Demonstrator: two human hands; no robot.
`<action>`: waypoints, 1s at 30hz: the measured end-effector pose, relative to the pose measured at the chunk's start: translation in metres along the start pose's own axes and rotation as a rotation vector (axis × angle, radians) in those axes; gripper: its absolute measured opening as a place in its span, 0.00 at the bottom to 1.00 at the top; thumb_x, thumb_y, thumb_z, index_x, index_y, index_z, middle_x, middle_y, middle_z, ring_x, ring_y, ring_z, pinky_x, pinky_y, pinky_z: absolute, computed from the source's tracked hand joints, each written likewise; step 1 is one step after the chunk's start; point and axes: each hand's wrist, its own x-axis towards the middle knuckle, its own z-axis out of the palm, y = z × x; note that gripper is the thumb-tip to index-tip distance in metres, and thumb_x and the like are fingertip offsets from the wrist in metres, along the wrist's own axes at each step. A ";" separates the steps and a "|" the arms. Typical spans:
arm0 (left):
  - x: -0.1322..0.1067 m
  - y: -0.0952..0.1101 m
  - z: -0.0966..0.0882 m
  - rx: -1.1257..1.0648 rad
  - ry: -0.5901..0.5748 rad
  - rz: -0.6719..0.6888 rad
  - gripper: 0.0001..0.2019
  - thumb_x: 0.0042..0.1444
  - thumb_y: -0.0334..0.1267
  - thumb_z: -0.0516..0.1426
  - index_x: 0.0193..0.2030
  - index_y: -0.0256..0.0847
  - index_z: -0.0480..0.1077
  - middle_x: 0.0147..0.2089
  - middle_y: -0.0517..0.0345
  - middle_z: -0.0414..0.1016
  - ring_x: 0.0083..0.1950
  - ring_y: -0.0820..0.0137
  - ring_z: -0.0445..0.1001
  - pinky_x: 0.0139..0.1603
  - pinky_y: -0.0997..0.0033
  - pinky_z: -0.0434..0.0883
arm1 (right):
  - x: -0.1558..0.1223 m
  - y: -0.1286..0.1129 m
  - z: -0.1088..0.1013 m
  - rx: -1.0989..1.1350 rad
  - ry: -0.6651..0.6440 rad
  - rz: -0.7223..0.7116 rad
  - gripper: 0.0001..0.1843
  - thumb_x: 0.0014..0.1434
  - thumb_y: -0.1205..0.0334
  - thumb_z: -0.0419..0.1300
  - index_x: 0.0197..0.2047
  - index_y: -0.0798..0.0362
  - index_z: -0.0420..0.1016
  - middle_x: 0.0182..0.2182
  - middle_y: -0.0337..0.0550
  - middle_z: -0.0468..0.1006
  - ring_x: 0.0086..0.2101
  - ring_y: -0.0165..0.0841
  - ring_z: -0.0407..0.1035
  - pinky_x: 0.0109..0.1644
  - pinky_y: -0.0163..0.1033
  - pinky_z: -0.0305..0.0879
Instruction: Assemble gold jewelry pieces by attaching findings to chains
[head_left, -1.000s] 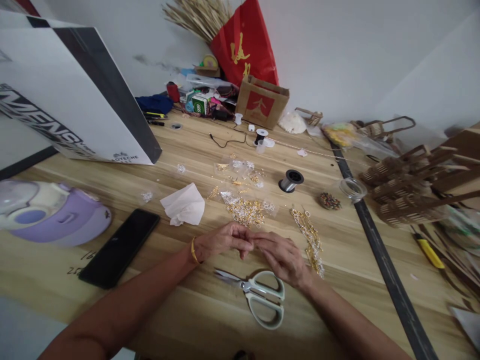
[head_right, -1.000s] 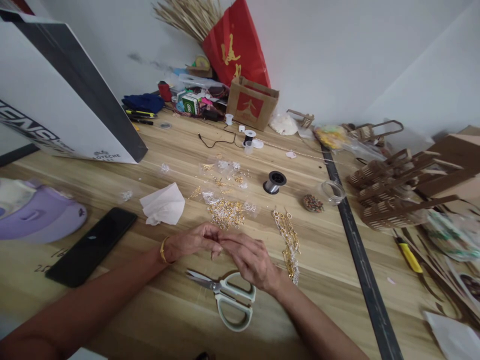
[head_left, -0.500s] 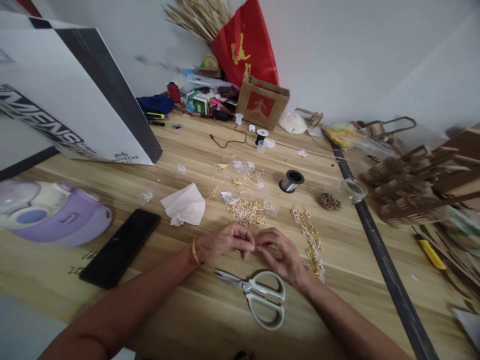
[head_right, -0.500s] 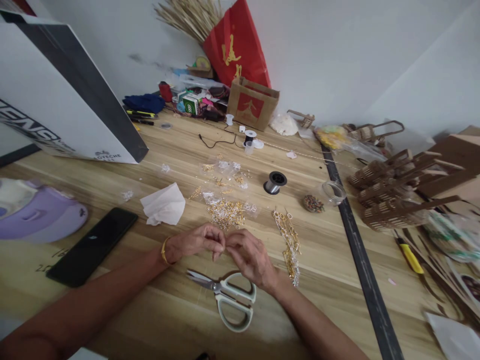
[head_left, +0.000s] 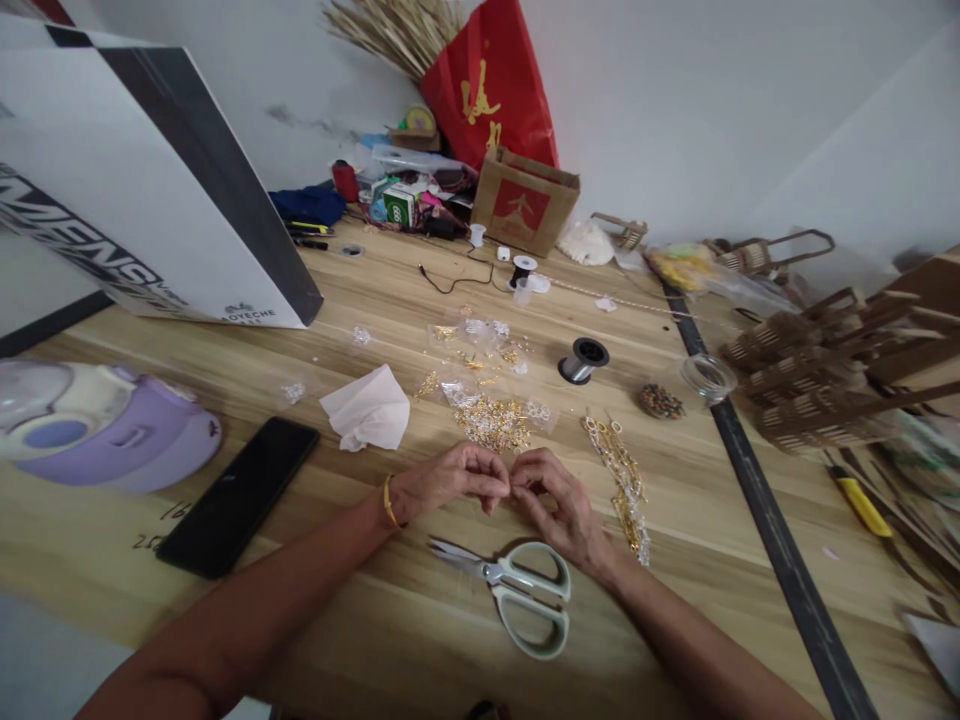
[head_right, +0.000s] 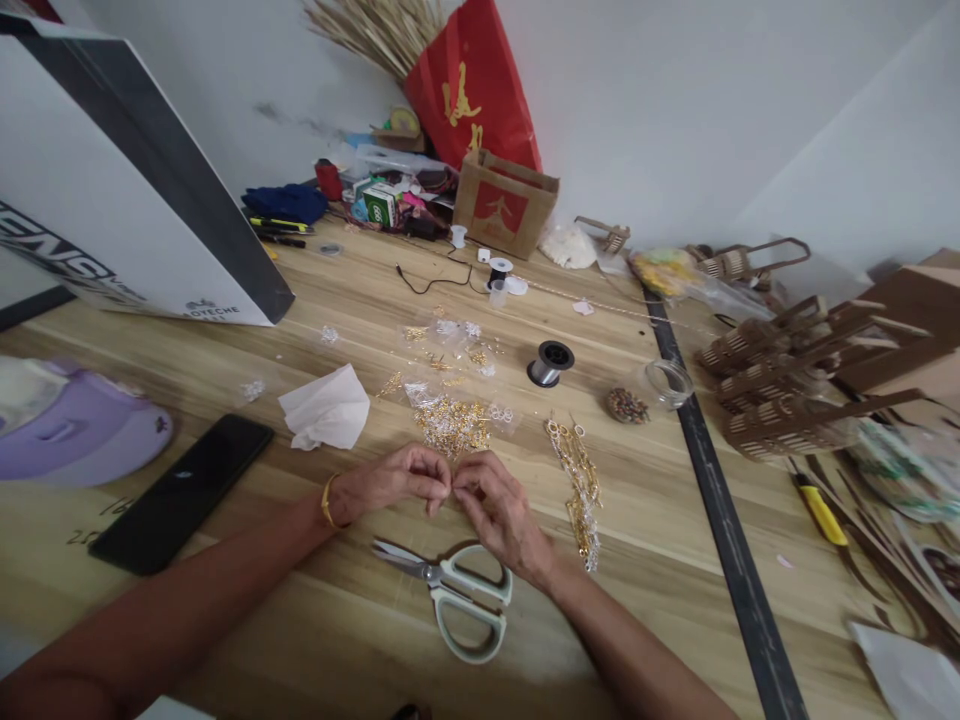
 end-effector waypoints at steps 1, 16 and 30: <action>0.000 0.001 0.001 0.000 0.002 0.003 0.10 0.48 0.39 0.62 0.29 0.33 0.72 0.22 0.60 0.71 0.25 0.77 0.68 0.32 0.77 0.64 | 0.000 0.000 0.000 0.013 -0.002 0.010 0.05 0.61 0.69 0.53 0.39 0.52 0.67 0.37 0.47 0.70 0.39 0.35 0.66 0.39 0.40 0.66; 0.002 -0.001 -0.002 0.063 0.037 0.057 0.09 0.50 0.39 0.61 0.30 0.32 0.72 0.24 0.59 0.70 0.27 0.76 0.68 0.32 0.77 0.64 | 0.000 0.002 0.009 0.502 0.020 0.435 0.10 0.60 0.55 0.57 0.37 0.54 0.67 0.25 0.39 0.70 0.25 0.27 0.64 0.26 0.31 0.62; 0.001 -0.002 -0.003 0.116 0.067 0.072 0.10 0.52 0.40 0.60 0.31 0.33 0.73 0.24 0.60 0.71 0.26 0.77 0.67 0.32 0.77 0.62 | 0.004 0.005 0.008 0.614 0.082 0.489 0.11 0.53 0.56 0.64 0.34 0.55 0.72 0.25 0.38 0.72 0.23 0.25 0.65 0.25 0.30 0.65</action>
